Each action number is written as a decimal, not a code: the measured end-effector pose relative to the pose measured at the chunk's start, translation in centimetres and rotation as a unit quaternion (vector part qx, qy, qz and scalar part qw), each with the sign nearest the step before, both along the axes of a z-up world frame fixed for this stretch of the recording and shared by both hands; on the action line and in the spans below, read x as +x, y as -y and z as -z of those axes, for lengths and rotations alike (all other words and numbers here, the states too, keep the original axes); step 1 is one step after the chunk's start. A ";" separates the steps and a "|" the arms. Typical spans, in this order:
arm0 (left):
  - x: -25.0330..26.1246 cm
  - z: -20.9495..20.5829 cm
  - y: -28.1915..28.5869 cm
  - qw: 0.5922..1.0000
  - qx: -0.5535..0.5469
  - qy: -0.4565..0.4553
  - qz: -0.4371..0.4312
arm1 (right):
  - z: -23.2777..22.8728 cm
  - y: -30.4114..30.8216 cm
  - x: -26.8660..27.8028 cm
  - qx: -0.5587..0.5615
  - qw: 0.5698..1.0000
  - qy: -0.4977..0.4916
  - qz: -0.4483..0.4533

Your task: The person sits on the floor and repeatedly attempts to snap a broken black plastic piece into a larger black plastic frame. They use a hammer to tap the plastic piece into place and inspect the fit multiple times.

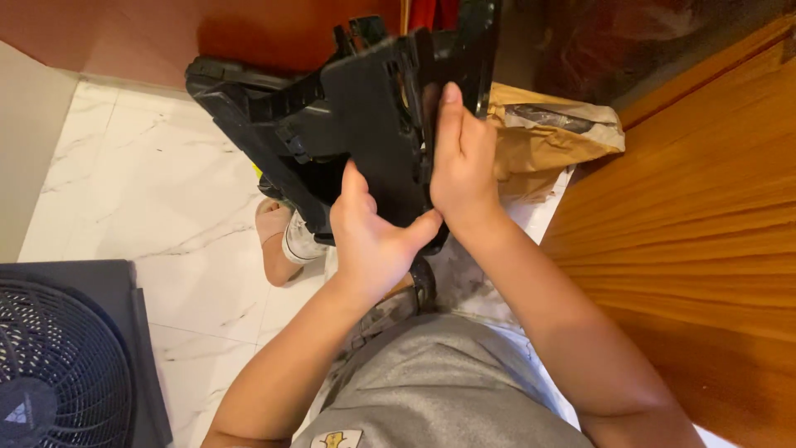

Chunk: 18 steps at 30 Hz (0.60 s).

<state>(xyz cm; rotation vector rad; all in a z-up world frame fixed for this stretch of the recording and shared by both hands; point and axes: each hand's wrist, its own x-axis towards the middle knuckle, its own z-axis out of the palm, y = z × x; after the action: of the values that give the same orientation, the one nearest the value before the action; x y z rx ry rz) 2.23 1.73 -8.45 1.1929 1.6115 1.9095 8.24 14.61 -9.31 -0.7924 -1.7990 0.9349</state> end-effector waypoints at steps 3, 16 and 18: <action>0.6 0.6 0.0 1.000 0.028 0.002 0.000 | 0.3 0.0 0.4 -0.020 0.999 -0.008 -0.026; 0.2 1.4 1.3 0.989 0.046 0.133 0.050 | 0.2 0.4 3.4 -0.206 0.950 -0.051 -0.230; -0.3 1.3 1.7 0.988 0.035 0.142 0.055 | -0.1 0.3 4.4 -0.248 0.903 -0.084 -0.342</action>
<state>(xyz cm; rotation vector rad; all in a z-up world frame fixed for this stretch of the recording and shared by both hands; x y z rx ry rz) 1.89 -0.01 -9.72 0.9607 1.3147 1.9757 12.67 14.29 -9.16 -0.3342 -1.7197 1.9139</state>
